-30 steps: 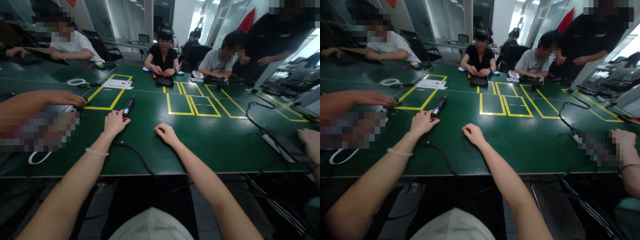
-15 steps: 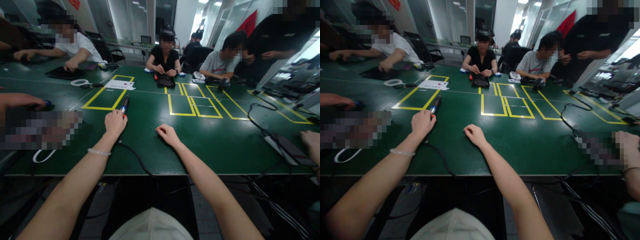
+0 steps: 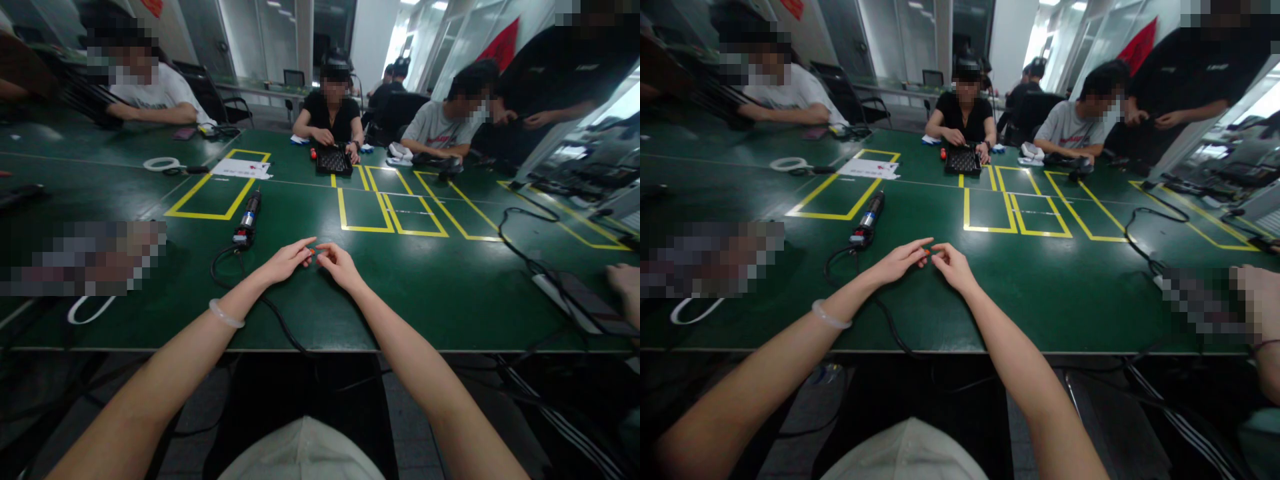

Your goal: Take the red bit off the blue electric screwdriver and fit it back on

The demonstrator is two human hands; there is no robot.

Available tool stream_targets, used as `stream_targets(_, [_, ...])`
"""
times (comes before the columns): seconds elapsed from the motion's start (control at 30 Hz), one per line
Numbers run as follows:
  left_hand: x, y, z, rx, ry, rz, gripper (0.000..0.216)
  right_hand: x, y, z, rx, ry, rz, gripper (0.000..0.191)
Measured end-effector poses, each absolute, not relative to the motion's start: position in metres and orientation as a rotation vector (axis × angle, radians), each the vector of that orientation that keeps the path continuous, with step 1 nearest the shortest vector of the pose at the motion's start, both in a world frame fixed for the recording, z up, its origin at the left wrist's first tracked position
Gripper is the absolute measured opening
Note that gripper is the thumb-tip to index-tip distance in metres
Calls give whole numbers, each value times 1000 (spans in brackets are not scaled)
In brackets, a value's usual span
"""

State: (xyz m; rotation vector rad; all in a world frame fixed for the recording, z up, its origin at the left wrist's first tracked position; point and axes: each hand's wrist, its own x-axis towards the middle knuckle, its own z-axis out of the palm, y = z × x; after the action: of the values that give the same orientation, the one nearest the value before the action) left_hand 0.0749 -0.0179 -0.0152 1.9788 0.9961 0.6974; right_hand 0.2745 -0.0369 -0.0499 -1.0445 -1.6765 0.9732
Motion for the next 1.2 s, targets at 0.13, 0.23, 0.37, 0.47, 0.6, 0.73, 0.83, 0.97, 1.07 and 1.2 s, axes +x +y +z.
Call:
stream_targets(0.13, [79,-24,-15,1885,887,663,68,272,-38,-50,-943,-1680,1110,27])
stream_targets(0.23, [77,-25,-14,1860,873,685,63,271,-39,-47,-937,-1683,1116,22])
stream_targets(0.37, [75,-22,-16,1857,897,728,52,271,-40,-45,-991,-1699,1008,22])
stream_targets(0.47, [75,-22,-17,1897,927,738,50,271,-39,-45,-1005,-1676,958,23])
stream_targets(0.6, [74,-26,-15,1967,951,723,49,272,-40,-43,-1025,-1719,961,18])
stream_targets(0.73, [70,-25,-6,2079,1013,688,45,272,-41,-41,-1065,-1771,948,16])
stream_targets(0.83, [53,-16,4,2251,1262,795,46,272,-40,-40,-1099,-1765,919,18])
stream_targets(0.97, [12,3,10,2333,1938,811,55,273,-40,-39,-1118,-1749,905,18])
stream_targets(1.07, [-16,14,9,2209,2197,573,71,273,-41,-39,-1105,-1745,910,19])
stream_targets(1.2, [-31,21,5,2066,2212,317,78,272,-41,-39,-1093,-1708,932,19])
